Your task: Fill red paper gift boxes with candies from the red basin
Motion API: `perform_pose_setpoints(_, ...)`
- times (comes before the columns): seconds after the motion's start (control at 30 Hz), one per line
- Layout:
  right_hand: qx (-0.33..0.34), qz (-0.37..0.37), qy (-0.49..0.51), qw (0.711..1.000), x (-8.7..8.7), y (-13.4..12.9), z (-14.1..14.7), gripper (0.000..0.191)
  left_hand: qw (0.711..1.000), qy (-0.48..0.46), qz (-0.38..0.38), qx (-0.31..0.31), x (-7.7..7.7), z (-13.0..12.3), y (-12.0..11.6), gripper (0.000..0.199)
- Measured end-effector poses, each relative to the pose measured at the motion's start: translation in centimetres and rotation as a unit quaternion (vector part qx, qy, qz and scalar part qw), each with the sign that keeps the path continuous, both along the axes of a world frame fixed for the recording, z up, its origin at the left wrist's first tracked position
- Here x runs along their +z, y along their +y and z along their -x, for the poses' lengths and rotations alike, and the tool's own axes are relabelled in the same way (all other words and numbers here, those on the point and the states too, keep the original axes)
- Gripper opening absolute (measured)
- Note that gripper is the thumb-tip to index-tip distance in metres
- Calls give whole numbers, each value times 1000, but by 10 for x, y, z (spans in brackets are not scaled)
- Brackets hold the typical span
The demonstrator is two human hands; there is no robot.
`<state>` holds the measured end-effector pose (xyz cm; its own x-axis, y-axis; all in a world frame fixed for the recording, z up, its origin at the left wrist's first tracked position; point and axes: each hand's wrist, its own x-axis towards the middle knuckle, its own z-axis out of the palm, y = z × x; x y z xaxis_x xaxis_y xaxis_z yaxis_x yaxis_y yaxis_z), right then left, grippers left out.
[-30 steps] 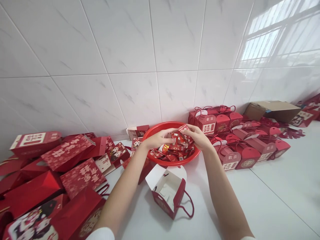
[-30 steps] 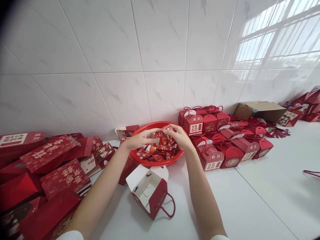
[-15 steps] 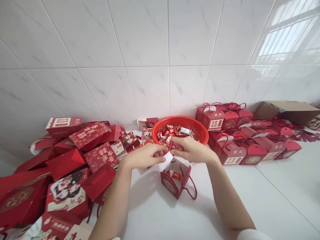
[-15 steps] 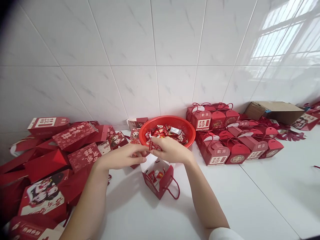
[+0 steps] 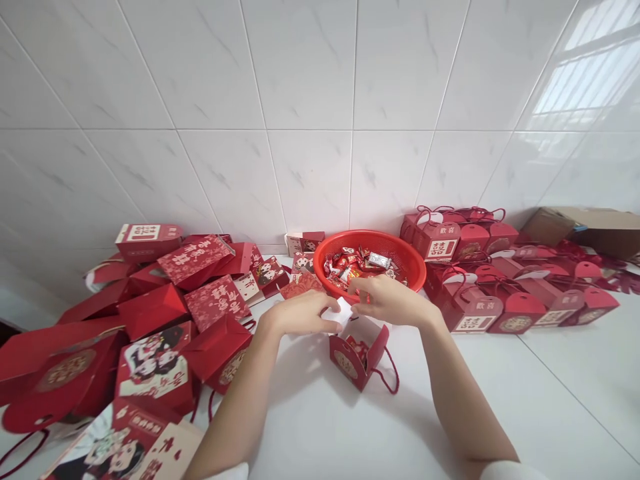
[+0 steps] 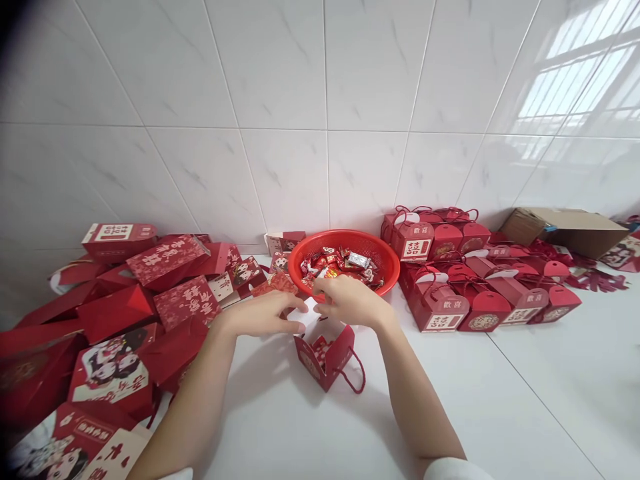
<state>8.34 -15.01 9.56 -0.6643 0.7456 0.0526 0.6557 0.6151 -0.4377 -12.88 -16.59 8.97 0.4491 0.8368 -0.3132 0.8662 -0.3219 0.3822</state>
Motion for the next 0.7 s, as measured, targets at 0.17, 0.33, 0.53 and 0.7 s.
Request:
perform_pose_setpoints(0.17,-71,23,-68,995,3,1,-16,14,1000,2,-2,-1,-1,0,-2,53)
perform_pose_setpoints(0.33,-97,92,-83,988,0,2,-30,25,1000,-1,-1,-23,1,1,-4,60)
perform_pose_setpoints(0.53,-136,115,-71,981,5,-9,-49,24,994,-82,-23,-70,7,-4,-8,49)
perform_pose_setpoints(0.7,-133,121,-88,980,-2,-9,-46,34,983,-107,2,-152,5,-13,-10,37)
